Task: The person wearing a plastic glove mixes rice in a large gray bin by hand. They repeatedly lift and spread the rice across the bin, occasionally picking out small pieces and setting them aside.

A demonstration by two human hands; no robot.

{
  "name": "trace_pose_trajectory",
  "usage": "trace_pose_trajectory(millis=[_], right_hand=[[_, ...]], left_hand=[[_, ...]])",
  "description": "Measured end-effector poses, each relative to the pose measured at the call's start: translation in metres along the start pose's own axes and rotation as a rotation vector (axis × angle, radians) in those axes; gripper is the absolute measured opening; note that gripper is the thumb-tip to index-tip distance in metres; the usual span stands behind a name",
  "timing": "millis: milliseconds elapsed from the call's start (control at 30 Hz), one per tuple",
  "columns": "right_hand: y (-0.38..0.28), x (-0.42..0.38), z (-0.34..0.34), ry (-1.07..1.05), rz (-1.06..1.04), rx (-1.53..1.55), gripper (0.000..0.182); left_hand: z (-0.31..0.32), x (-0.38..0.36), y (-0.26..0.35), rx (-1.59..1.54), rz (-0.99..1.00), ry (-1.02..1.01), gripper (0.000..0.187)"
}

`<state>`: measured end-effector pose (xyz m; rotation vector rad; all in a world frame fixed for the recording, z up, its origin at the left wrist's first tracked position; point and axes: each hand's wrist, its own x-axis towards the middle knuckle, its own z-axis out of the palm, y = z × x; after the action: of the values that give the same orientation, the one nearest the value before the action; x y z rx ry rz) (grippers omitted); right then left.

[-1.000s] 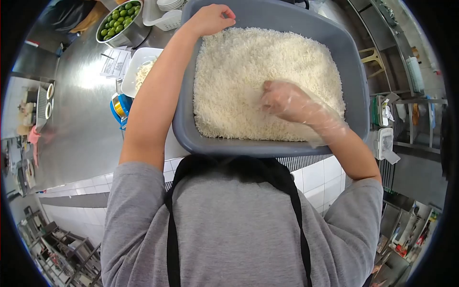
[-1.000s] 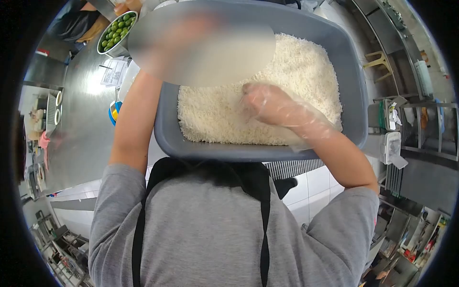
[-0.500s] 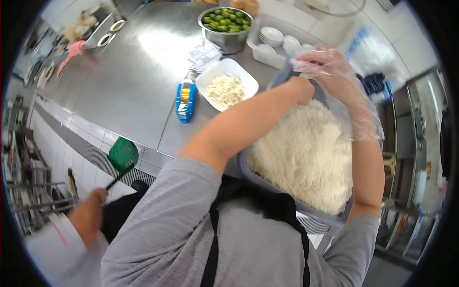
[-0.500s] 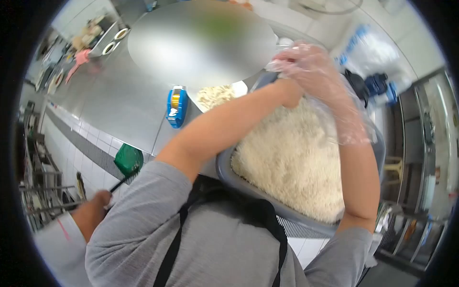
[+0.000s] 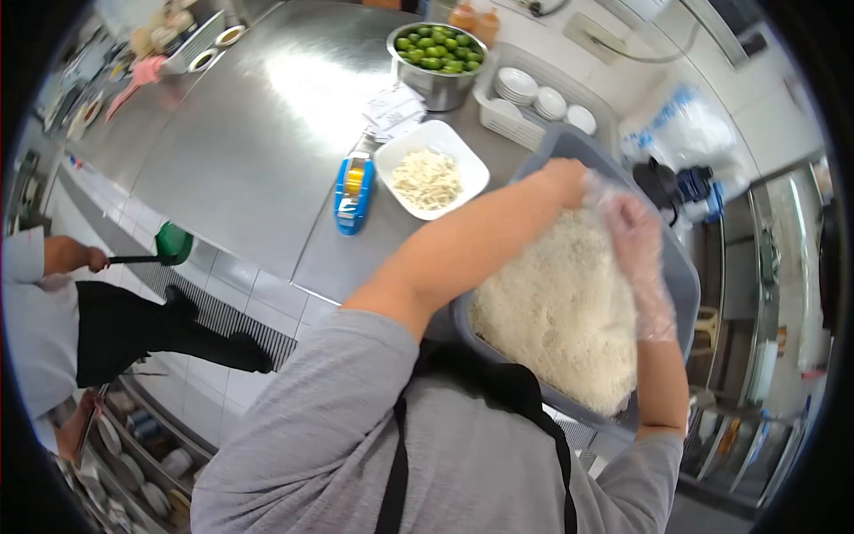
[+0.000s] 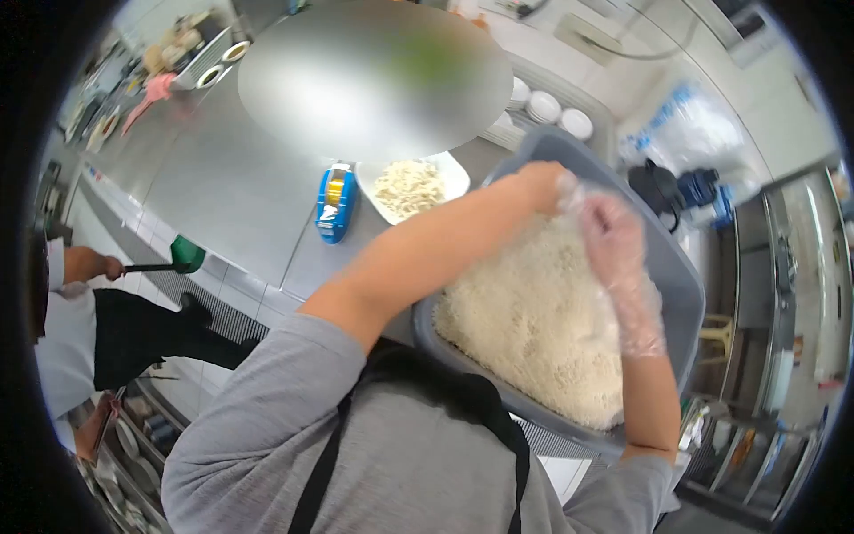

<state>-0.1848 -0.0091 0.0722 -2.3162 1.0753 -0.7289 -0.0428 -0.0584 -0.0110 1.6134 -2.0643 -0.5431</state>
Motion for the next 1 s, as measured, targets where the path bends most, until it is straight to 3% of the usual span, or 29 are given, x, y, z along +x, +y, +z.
trace_pose_trajectory(millis=[33,67,100,133,200,300,367,433,500,567,600,667,700,767,800,867,900,1000], right_hand=[[0.02,-0.028,0.005,-0.128,0.076,0.013,0.024],[0.038,-0.055,0.014,-0.27,-0.157,-0.062,0.032],[0.019,-0.073,0.022,-0.43,-0.304,-0.174,0.043],[0.019,-0.088,0.036,-0.68,-0.371,-0.098,0.053],[0.014,-0.112,0.055,-0.776,-0.62,-0.302,0.057],[0.024,-0.109,0.06,-0.771,-0.56,-0.431,0.054],[0.035,-0.097,0.051,-0.697,-0.478,-0.622,0.048],[0.07,-0.091,0.048,-0.4,-0.34,-0.698,0.041],[0.108,-0.084,0.035,-0.342,-0.019,-0.28,0.037],[0.122,-0.083,0.022,-0.064,0.158,0.816,0.036],[0.126,-0.08,0.013,-0.055,0.162,0.816,0.036],[0.137,-0.072,-0.007,-0.103,0.36,-0.542,0.03],[0.153,-0.069,-0.017,-0.099,0.365,-0.546,0.03],[0.182,-0.067,-0.031,0.015,0.133,-0.788,0.031],[0.159,-0.063,-0.038,0.013,0.134,-0.786,0.031],[0.09,-0.05,-0.058,0.074,0.73,-0.116,0.035],[0.094,-0.055,-0.054,0.225,0.584,-0.058,0.035],[0.092,-0.058,-0.059,0.299,0.485,0.02,0.031]], left_hand=[[-0.004,0.001,0.002,0.04,-0.032,-0.047,0.025],[-0.008,0.004,0.005,0.08,-0.058,-0.097,0.025],[-0.011,0.004,0.006,0.097,-0.047,-0.107,0.028],[-0.001,0.012,-0.003,0.095,-0.004,-0.072,0.029],[-0.003,0.011,-0.007,0.033,0.073,-0.064,0.025],[-0.007,0.007,-0.006,-0.064,0.074,-0.049,0.025],[-0.007,0.007,-0.006,-0.043,0.092,-0.066,0.025],[-0.004,0.009,-0.009,-0.019,0.088,-0.063,0.027],[-0.004,0.008,-0.009,-0.031,0.062,-0.075,0.027],[-0.005,0.007,-0.007,-0.035,0.048,-0.089,0.027],[-0.005,0.007,-0.007,-0.024,0.049,-0.074,0.027],[-0.005,0.007,-0.006,-0.018,0.061,-0.06,0.028],[-0.005,0.008,-0.007,-0.025,0.063,-0.054,0.028],[-0.005,0.01,-0.008,-0.033,0.062,-0.047,0.028],[-0.004,0.01,-0.008,-0.033,0.067,-0.037,0.027],[-0.004,0.009,-0.01,-0.03,0.068,-0.032,0.027],[-0.003,0.009,-0.011,-0.018,0.075,-0.029,0.027],[-0.002,0.009,-0.01,0.006,0.084,-0.029,0.027]])
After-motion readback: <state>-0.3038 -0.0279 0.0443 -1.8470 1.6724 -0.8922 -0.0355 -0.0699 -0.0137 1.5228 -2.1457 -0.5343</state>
